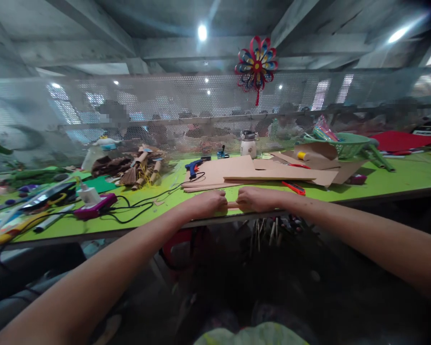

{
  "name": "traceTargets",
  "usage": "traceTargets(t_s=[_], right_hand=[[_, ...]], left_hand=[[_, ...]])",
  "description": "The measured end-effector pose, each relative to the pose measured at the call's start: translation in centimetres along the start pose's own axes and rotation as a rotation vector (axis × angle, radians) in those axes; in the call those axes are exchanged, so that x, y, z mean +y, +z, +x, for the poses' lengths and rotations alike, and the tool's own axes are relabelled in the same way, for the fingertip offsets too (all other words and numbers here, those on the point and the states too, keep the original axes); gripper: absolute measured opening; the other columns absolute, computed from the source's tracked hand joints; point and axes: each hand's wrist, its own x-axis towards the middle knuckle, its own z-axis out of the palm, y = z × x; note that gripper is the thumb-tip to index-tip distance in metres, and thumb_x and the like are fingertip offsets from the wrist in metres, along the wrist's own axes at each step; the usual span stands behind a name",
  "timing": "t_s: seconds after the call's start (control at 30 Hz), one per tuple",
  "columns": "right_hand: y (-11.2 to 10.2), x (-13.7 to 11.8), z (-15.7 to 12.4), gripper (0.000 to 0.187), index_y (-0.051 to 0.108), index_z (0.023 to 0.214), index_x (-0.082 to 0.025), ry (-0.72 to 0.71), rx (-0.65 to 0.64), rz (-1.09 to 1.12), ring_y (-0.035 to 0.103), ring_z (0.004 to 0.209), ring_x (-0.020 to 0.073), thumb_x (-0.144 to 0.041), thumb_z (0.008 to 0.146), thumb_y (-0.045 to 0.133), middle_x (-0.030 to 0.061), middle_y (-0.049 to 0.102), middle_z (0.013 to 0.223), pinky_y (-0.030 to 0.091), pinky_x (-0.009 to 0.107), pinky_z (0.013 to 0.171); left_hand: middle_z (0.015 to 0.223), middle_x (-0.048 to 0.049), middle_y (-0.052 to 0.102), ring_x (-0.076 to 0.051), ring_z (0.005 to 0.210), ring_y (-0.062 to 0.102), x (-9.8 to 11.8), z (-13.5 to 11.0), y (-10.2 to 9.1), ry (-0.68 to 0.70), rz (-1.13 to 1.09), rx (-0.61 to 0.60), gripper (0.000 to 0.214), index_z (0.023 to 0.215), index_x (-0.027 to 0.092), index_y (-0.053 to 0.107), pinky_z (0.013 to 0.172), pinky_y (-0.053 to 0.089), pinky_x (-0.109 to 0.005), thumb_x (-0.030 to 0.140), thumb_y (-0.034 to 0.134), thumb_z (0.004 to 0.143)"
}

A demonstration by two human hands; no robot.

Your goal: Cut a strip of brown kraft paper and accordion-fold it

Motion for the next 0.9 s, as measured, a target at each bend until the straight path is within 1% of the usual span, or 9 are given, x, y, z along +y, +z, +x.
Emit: traceTargets(t_s=[0.07, 0.13, 0.27, 0.37, 0.47, 0.6, 0.73, 0.9], right_hand=[[-0.4, -0.6, 1.0, 0.028, 0.066, 0.079, -0.011, 0.064, -0.056, -0.069, 0.051, 0.066, 0.0156, -0.028, 0.087, 0.046, 0.0107, 0.062, 0.078, 0.033, 0.025, 0.059], [-0.6, -1.2, 2.0, 0.032, 0.068, 0.078, -0.011, 0.111, -0.049, -0.126, 0.052, 0.061, 0.0156, -0.033, 0.087, 0.046, 0.0108, 0.064, 0.074, 0.03, 0.026, 0.055], [-0.3, -1.9, 2.8, 0.025, 0.069, 0.079, -0.012, 0.131, 0.032, -0.156, 0.056, 0.063, 0.016, -0.023, 0.085, 0.048, 0.0106, 0.067, 0.077, 0.031, 0.025, 0.055], [-0.1, -1.7, 2.5, 0.022, 0.069, 0.079, -0.011, 0.129, 0.034, -0.135, 0.057, 0.065, 0.0165, -0.018, 0.084, 0.049, 0.0113, 0.068, 0.079, 0.034, 0.024, 0.059], [0.1, -1.3, 2.0, 0.022, 0.067, 0.082, -0.011, 0.09, 0.034, -0.103, 0.057, 0.068, 0.0166, -0.017, 0.086, 0.047, 0.0113, 0.067, 0.081, 0.036, 0.024, 0.062], [0.4, -0.6, 1.3, 0.016, 0.063, 0.087, -0.01, 0.007, 0.052, -0.148, 0.054, 0.073, 0.0183, -0.015, 0.085, 0.048, 0.0114, 0.063, 0.085, 0.036, 0.026, 0.064], [0.6, -0.3, 0.9, 0.012, 0.06, 0.087, -0.01, -0.028, 0.063, -0.138, 0.05, 0.074, 0.0177, -0.013, 0.084, 0.048, 0.01, 0.059, 0.085, 0.035, 0.027, 0.065], [0.8, 0.5, 0.4, 0.012, 0.057, 0.088, -0.011, -0.062, 0.067, -0.075, 0.047, 0.075, 0.0169, -0.009, 0.082, 0.047, 0.0089, 0.055, 0.086, 0.035, 0.026, 0.066]], left_hand=[[0.076, -0.0064, 0.059, -0.014, 0.063, 0.051, 0.3, 0.6, 0.2, -0.045, 0.075, -0.01, 0.02, 0.08, 0.013, 0.066, 0.06, 0.037, -0.025, 0.019, 0.047, 0.085], [0.077, -0.0083, 0.062, -0.016, 0.064, 0.054, 0.7, 1.2, 0.6, -0.094, 0.138, 0.018, 0.025, 0.083, 0.012, 0.067, 0.06, 0.037, -0.026, 0.021, 0.044, 0.088], [0.077, -0.0107, 0.065, -0.018, 0.069, 0.058, 1.4, 1.8, 1.4, -0.159, 0.211, 0.095, 0.03, 0.084, 0.012, 0.067, 0.06, 0.039, -0.027, 0.028, 0.043, 0.09], [0.073, -0.0099, 0.064, -0.018, 0.067, 0.059, 1.5, 1.7, 1.7, -0.176, 0.231, 0.117, 0.03, 0.079, 0.012, 0.066, 0.061, 0.039, -0.027, 0.028, 0.043, 0.09], [0.074, -0.0082, 0.062, -0.018, 0.069, 0.057, 1.2, 1.3, 1.8, -0.137, 0.192, 0.158, 0.025, 0.079, 0.013, 0.063, 0.063, 0.039, -0.027, 0.025, 0.044, 0.089], [0.081, -0.0063, 0.059, -0.015, 0.074, 0.053, 0.5, 0.6, 2.2, -0.063, 0.086, 0.2, 0.02, 0.084, 0.014, 0.059, 0.066, 0.039, -0.025, 0.019, 0.041, 0.09], [0.079, -0.0055, 0.055, -0.015, 0.071, 0.05, -0.1, 0.5, 2.3, -0.033, 0.007, 0.177, 0.021, 0.082, 0.014, 0.058, 0.066, 0.038, -0.026, 0.02, 0.04, 0.09], [0.08, -0.0051, 0.052, -0.014, 0.07, 0.047, -0.3, 0.1, 1.6, -0.034, -0.102, 0.138, 0.021, 0.081, 0.014, 0.058, 0.065, 0.036, -0.026, 0.017, 0.039, 0.089]])
